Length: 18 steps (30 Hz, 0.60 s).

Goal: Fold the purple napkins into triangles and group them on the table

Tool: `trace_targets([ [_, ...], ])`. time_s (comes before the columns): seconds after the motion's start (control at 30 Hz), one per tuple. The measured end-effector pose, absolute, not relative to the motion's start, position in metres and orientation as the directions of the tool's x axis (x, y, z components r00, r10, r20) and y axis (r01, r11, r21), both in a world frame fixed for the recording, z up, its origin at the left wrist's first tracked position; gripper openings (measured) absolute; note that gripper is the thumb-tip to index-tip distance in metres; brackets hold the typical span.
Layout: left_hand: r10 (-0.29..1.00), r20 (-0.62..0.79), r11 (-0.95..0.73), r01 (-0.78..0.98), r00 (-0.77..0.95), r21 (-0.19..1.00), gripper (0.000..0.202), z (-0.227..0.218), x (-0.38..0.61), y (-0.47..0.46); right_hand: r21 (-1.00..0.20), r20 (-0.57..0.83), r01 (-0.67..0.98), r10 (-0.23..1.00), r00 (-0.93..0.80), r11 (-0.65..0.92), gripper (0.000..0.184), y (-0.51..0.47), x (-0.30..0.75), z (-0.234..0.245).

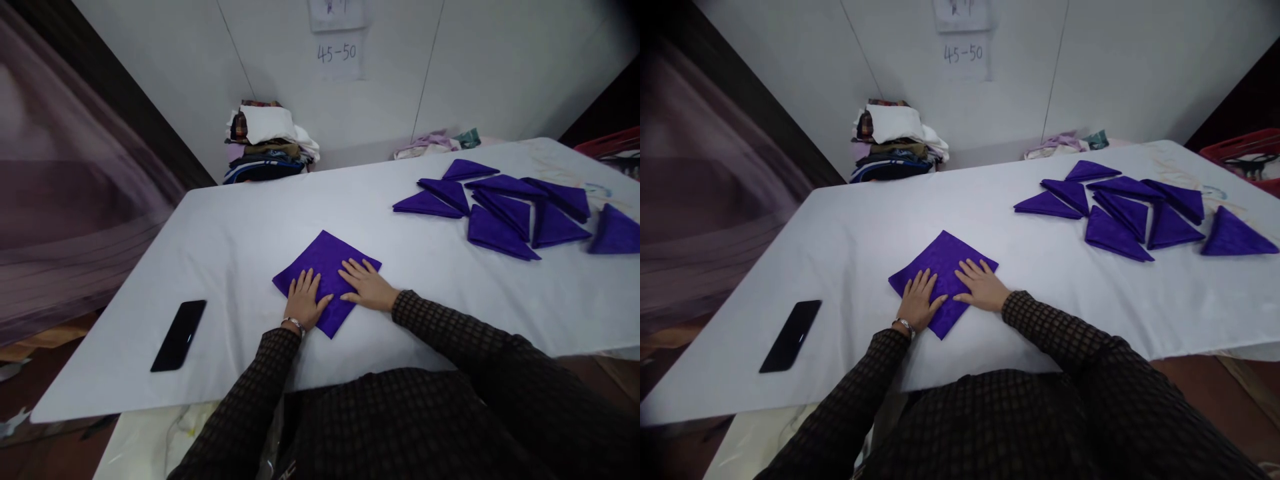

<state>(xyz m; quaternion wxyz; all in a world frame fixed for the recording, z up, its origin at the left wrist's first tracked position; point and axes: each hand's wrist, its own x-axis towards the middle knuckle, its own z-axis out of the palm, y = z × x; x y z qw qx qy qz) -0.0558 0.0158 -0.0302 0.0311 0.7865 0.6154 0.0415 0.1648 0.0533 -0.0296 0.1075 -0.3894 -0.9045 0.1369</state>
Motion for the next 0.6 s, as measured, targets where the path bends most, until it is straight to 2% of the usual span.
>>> trace_targets([
  [0.1,0.971,0.028,-0.240,0.966,0.239,0.097,0.065,-0.031,-0.056,0.015,-0.269,0.086,0.715,0.756,-0.649,0.645,0.071,0.071,0.187,-0.033],
  [0.27,0.972,-0.001,-0.232,0.962,0.235,0.145,0.063,-0.025,-0.060,0.018,-0.244,0.087,0.731,0.765,-0.638,0.637,0.071,0.078,0.194,-0.038],
  [0.37,0.987,-0.093,-0.109,0.965,0.134,0.240,0.064,-0.009,-0.047,0.018,-0.222,0.096,0.730,0.760,-0.643,0.646,0.070,0.077,0.193,-0.040],
  [0.43,0.994,-0.097,-0.016,0.956,0.046,0.295,0.066,0.002,-0.023,0.015,-0.200,0.100,0.734,0.759,-0.644,0.649,0.069,0.077,0.193,-0.042],
  [0.6,0.960,0.045,-0.270,0.873,0.276,0.407,0.071,0.004,0.055,-0.001,-0.120,0.079,0.713,0.722,-0.687,0.691,0.058,0.078,0.198,-0.044],
])
